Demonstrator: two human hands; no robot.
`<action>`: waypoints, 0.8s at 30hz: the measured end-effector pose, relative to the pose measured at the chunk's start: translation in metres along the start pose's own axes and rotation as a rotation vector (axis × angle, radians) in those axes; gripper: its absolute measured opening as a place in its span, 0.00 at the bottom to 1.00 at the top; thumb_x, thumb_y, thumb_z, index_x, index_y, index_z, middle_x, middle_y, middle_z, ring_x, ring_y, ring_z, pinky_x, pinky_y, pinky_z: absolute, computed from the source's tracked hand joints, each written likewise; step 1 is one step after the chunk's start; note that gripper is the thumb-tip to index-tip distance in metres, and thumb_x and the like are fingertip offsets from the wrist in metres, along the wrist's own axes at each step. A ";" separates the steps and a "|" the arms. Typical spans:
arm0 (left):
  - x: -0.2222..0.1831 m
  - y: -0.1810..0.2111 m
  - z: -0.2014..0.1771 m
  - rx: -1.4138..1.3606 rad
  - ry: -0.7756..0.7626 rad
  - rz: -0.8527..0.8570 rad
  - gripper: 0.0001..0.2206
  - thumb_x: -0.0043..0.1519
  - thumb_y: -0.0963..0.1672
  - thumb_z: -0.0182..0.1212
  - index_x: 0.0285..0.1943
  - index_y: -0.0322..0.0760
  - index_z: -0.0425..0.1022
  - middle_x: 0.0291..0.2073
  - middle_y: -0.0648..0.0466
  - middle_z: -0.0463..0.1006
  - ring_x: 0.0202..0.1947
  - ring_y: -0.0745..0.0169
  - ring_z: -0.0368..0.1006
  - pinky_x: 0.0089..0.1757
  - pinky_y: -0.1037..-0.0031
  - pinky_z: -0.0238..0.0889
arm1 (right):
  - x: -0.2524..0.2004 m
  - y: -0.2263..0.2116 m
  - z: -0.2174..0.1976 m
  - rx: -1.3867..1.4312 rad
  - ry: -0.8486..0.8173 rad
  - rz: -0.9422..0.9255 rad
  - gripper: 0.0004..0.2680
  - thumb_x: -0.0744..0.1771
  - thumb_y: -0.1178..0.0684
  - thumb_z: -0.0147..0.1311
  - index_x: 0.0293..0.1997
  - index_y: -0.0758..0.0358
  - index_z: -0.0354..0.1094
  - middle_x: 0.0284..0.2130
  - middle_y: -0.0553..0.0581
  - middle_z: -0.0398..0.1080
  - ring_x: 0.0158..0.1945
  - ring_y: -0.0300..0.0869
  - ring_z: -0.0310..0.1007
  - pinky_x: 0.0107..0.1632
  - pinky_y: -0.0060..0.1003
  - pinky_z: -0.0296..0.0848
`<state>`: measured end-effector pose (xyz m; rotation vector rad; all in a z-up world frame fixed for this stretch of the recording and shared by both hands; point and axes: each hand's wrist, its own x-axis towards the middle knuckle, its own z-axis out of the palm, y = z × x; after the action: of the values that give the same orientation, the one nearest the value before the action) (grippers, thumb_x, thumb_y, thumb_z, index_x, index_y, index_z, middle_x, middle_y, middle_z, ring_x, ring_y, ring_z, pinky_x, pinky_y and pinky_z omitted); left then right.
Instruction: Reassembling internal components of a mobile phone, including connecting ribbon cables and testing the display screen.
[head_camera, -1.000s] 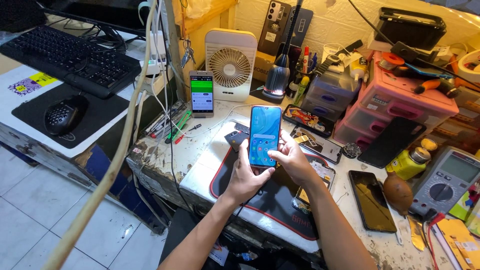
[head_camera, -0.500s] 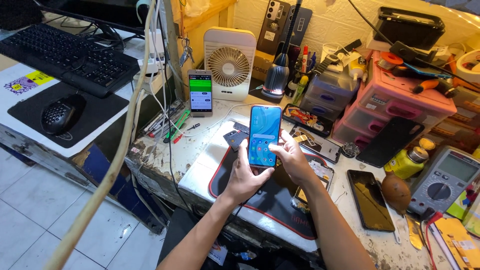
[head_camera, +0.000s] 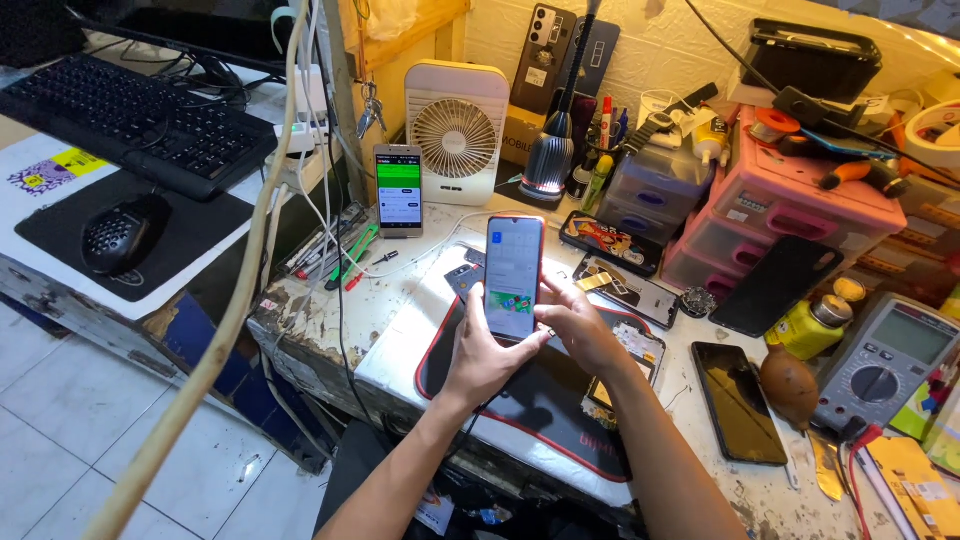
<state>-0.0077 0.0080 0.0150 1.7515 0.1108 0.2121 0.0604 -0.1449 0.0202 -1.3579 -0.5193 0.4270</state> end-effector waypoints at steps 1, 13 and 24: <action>0.001 0.001 0.000 0.002 -0.005 0.002 0.51 0.46 0.52 0.79 0.75 0.30 0.50 0.59 0.32 0.72 0.60 0.30 0.71 0.53 0.49 0.71 | 0.001 0.001 0.000 0.001 0.005 -0.003 0.25 0.65 0.50 0.56 0.71 0.63 0.56 0.55 0.71 0.72 0.57 0.60 0.75 0.60 0.59 0.68; 0.005 -0.005 -0.025 0.224 -0.046 -0.081 0.46 0.44 0.54 0.76 0.72 0.41 0.58 0.58 0.39 0.75 0.62 0.40 0.71 0.59 0.51 0.65 | 0.001 -0.006 -0.007 -0.118 0.082 0.008 0.21 0.70 0.36 0.42 0.56 0.63 0.75 0.44 0.63 0.77 0.51 0.49 0.77 0.57 0.45 0.72; 0.021 -0.035 -0.112 0.747 -0.289 0.008 0.43 0.48 0.52 0.72 0.74 0.45 0.56 0.64 0.54 0.68 0.65 0.52 0.65 0.60 0.60 0.61 | 0.009 0.023 -0.034 -1.055 0.267 -0.066 0.16 0.72 0.50 0.40 0.22 0.57 0.57 0.18 0.51 0.58 0.20 0.40 0.54 0.26 0.38 0.56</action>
<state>-0.0083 0.1262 0.0025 2.5052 -0.0364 -0.0989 0.0881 -0.1631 -0.0058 -2.3547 -0.5858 -0.1390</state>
